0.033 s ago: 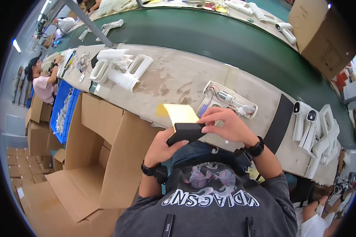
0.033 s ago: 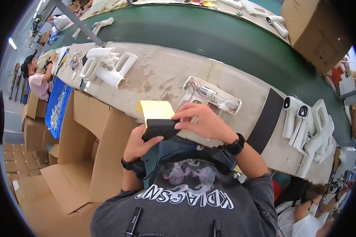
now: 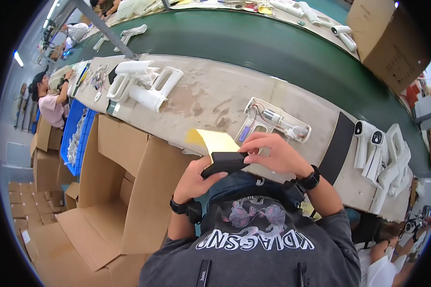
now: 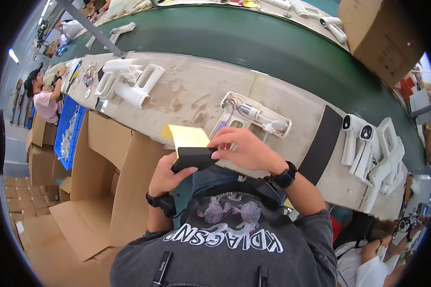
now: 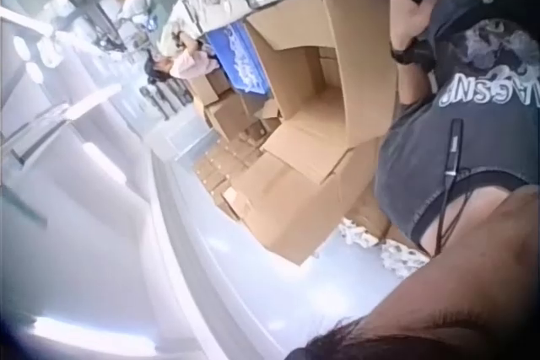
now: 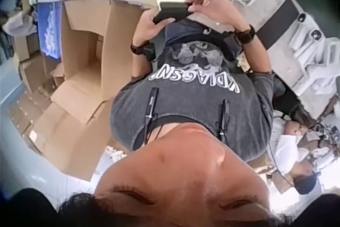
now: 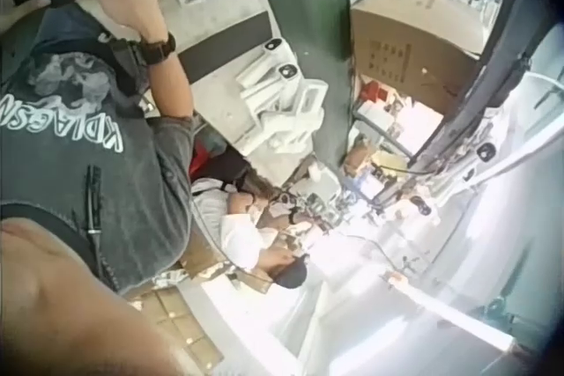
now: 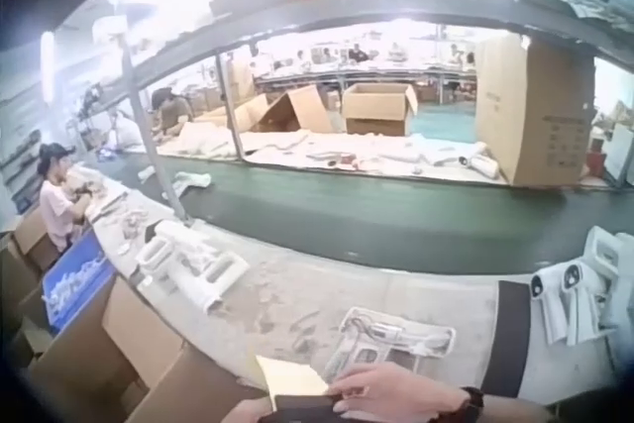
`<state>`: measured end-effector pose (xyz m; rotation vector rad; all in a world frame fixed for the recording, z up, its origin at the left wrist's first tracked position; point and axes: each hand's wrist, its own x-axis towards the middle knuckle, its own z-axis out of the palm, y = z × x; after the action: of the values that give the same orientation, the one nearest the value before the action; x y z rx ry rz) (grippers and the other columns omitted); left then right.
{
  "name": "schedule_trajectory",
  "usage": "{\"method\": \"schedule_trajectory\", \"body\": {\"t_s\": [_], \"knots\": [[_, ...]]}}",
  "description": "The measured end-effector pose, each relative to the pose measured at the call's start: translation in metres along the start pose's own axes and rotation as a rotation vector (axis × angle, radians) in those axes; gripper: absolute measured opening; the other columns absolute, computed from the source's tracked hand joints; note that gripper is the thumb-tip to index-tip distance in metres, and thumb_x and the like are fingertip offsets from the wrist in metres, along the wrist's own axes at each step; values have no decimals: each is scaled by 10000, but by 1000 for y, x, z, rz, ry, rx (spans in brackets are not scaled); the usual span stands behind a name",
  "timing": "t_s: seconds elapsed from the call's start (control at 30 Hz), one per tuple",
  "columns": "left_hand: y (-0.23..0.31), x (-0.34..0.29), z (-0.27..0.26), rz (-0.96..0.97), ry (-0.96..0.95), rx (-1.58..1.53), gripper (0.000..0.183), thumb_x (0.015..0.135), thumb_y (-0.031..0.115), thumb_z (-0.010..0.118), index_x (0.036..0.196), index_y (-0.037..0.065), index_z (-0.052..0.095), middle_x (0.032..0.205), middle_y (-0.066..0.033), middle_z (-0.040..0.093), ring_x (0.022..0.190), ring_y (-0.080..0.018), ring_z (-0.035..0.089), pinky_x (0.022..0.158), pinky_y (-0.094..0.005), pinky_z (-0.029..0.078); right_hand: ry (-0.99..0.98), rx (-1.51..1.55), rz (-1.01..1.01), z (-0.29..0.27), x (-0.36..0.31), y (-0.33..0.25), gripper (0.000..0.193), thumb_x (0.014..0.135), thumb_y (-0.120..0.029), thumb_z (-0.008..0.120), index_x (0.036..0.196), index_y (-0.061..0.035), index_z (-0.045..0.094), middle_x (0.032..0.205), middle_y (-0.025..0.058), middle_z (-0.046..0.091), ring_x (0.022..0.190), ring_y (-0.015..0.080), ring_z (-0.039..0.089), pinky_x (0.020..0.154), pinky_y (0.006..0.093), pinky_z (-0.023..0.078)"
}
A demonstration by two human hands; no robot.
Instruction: The person picks up a white plastic housing, fits it onto another housing, and sets the unit aside. They then peel a black adhesive strip from a yellow backing, apply it to a motor inside a housing, and join it with another housing before setting the assembled device aside.
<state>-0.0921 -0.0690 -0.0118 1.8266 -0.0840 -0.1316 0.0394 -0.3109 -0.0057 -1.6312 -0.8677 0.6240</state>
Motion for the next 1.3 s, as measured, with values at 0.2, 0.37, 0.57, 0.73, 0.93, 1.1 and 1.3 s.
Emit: {"method": "schedule_trajectory", "body": {"t_s": [0.2,0.37,0.57,0.73,0.93,1.1,1.3], "knots": [[-15,4,1,46,3,107,365,872,57,761,1221,-2,670,1007,-139,749,905,-231,720,818,-334,543,71,-111,-11,6,-7,5,249,857,-1,737,1100,-21,687,1022,98,663,980,249,633,881,351,508],[-22,5,-5,29,2,131,355,879,58,761,1215,-10,670,1001,-133,757,898,-199,716,818,-322,546,300,-404,-6,-27,3,35,221,860,-42,730,1074,-12,685,1033,115,664,1028,295,612,926,391,488],[-31,-3,-10,-59,226,-157,368,903,37,743,1255,-25,655,1087,-99,748,970,-141,681,875,-297,541,550,-774,21,-57,3,75,190,854,-90,738,1014,4,696,1002,122,664,1021,325,586,929,417,474],[-29,-1,-6,-66,217,-213,370,910,20,735,1264,-38,646,1108,-87,740,988,-127,667,884,-284,534,546,-785,-1,-54,7,77,190,847,-114,751,990,2,708,987,119,669,1006,324,580,922,418,473],[-31,2,0,-78,178,-268,376,913,12,729,1273,-42,640,1124,-85,734,1000,-120,659,892,-283,533,546,-810,17,-54,9,79,212,836,-126,765,997,4,721,976,118,670,1002,319,583,927,411,471],[-27,5,5,-88,199,-268,390,910,23,732,1281,-41,633,1127,-94,733,1002,-122,660,893,-283,534,564,-789,9,-40,9,48,271,828,-130,792,1065,-14,731,1004,114,675,1024,296,602,896,394,498],[-19,12,10,-120,202,-256,376,907,62,744,1257,-26,639,1078,-103,741,961,-144,683,862,-290,541,275,-437,-333,11,11,12,323,832,-47,795,1149,-73,736,1058,82,665,933,226,629,794,330,520]]}}
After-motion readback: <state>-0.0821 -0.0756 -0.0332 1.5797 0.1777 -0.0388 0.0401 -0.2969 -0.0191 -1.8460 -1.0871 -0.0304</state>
